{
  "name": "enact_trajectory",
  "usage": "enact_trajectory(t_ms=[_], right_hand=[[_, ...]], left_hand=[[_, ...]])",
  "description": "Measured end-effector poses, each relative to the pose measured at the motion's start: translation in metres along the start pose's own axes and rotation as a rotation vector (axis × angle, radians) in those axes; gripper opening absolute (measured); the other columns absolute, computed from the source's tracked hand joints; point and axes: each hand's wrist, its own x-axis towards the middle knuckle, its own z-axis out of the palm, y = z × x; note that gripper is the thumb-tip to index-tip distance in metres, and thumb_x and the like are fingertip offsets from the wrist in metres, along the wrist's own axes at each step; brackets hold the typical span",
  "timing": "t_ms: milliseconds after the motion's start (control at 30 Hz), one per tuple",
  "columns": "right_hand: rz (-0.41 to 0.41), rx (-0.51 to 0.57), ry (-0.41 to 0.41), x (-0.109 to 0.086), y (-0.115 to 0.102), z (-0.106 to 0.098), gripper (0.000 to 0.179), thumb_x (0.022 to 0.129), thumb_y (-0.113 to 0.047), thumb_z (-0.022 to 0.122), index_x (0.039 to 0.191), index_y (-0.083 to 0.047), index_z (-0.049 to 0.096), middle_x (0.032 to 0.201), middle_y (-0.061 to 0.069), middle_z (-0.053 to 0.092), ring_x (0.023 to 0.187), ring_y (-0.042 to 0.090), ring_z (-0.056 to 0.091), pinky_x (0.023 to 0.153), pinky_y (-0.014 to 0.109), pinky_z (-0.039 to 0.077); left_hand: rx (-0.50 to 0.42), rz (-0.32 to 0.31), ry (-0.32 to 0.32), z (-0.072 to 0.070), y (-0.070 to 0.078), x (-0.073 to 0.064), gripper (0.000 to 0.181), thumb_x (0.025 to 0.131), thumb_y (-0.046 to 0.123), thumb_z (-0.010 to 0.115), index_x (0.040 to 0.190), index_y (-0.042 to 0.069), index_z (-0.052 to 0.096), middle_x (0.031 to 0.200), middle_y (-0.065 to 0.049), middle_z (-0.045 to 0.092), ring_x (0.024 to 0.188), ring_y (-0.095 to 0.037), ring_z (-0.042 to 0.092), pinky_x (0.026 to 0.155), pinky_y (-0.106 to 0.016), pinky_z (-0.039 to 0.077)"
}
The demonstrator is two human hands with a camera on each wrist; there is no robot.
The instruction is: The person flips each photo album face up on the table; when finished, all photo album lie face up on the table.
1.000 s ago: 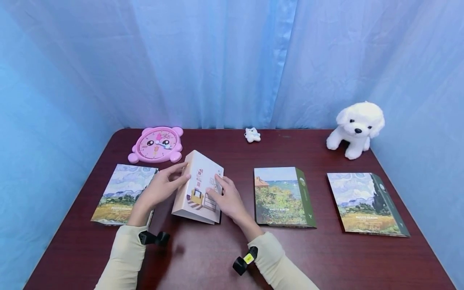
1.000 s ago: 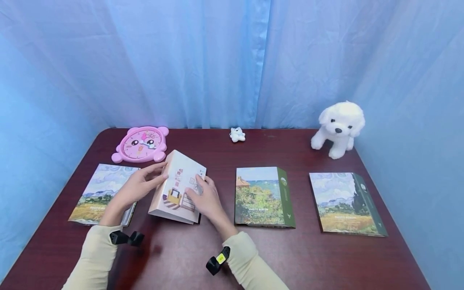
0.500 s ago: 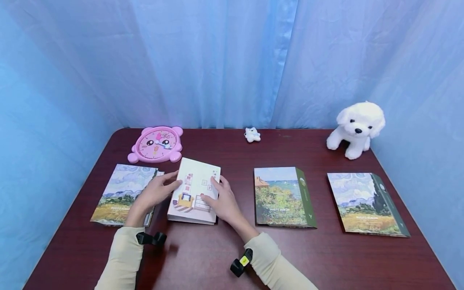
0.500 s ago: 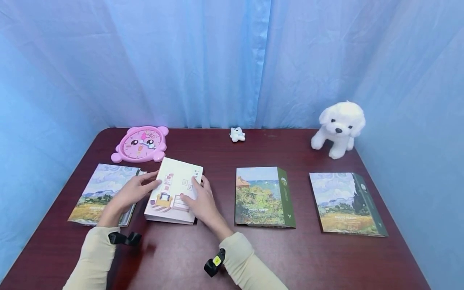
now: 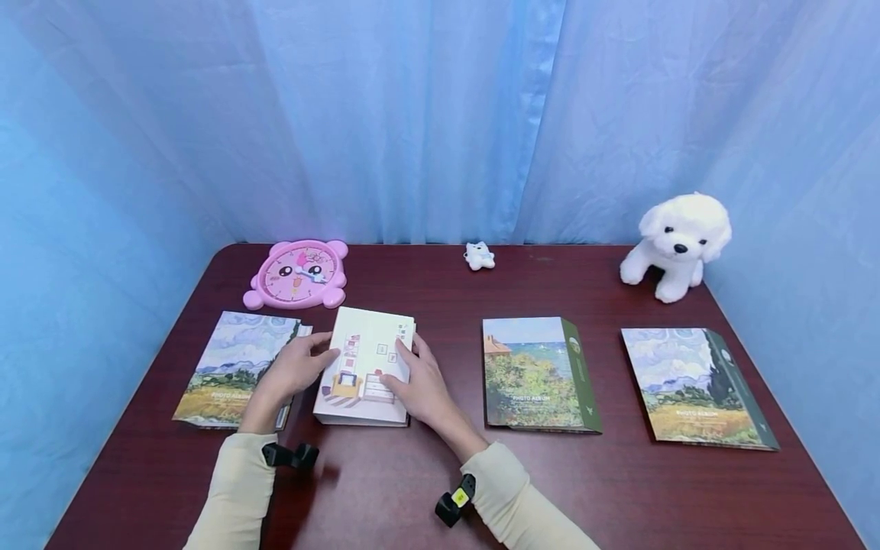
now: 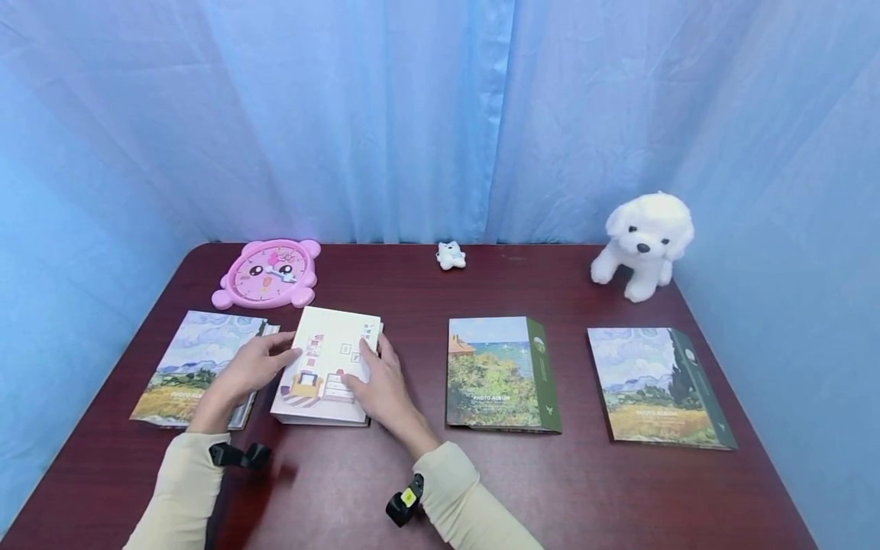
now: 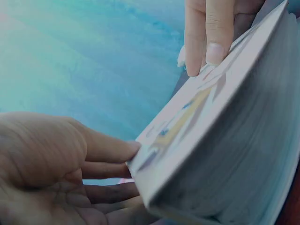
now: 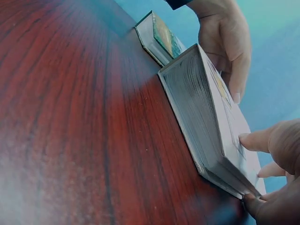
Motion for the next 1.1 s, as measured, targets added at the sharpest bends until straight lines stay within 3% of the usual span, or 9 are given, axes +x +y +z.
enact_trajectory(t_ms=[167,467,600,800,933,1100], right_hand=[[-0.025,-0.032,-0.01,-0.001,0.0,0.002,0.065,0.088,-0.026,0.067,0.144,-0.005,0.042,0.155,0.019,0.026,0.14,0.04,0.028,0.112,0.051,0.029],[-0.061,-0.057,0.0,-0.003,0.0,0.004,0.064,0.087,-0.026,0.068,0.142,-0.004,0.045,0.153,0.02,0.03,0.139,0.04,0.029,0.112,0.051,0.029],[-0.062,-0.011,-0.009,-0.005,-0.001,0.0,0.063,0.088,-0.025,0.067,0.142,-0.004,0.045,0.153,0.022,0.028,0.14,0.04,0.028,0.111,0.053,0.03],[-0.081,0.021,0.012,-0.005,0.002,-0.011,0.061,0.09,-0.028,0.064,0.144,-0.007,0.043,0.154,0.02,0.027,0.141,0.036,0.028,0.112,0.051,0.03],[-0.089,0.018,0.046,-0.004,0.005,-0.025,0.062,0.09,-0.028,0.064,0.144,-0.006,0.043,0.155,0.019,0.026,0.142,0.036,0.027,0.112,0.051,0.028],[-0.059,0.006,0.104,-0.005,0.012,-0.049,0.062,0.09,-0.03,0.064,0.144,-0.009,0.043,0.156,0.015,0.027,0.142,0.034,0.028,0.112,0.053,0.028]], left_hand=[[0.062,0.016,0.022,-0.001,0.002,-0.001,0.042,0.098,0.015,0.05,0.133,-0.008,0.049,0.118,-0.027,0.06,0.103,-0.035,0.059,0.091,-0.05,0.046],[0.067,-0.03,0.035,-0.002,-0.003,-0.001,0.041,0.099,0.013,0.046,0.134,-0.008,0.047,0.113,-0.024,0.061,0.094,-0.03,0.06,0.086,-0.047,0.047],[0.09,-0.029,0.064,-0.002,-0.001,-0.002,0.049,0.099,0.017,0.045,0.139,-0.01,0.039,0.121,-0.028,0.058,0.105,-0.037,0.058,0.094,-0.051,0.044],[0.106,-0.008,0.172,-0.005,0.01,-0.005,0.056,0.099,0.024,0.047,0.143,-0.009,0.034,0.131,-0.031,0.05,0.123,-0.043,0.047,0.102,-0.055,0.037],[0.065,0.014,0.212,-0.004,0.022,-0.008,0.056,0.099,0.025,0.048,0.144,-0.004,0.034,0.135,-0.027,0.048,0.126,-0.041,0.046,0.103,-0.055,0.037],[-0.022,0.041,0.202,0.004,0.033,-0.01,0.054,0.099,0.026,0.049,0.146,0.004,0.035,0.141,-0.023,0.046,0.127,-0.039,0.047,0.103,-0.051,0.041]])
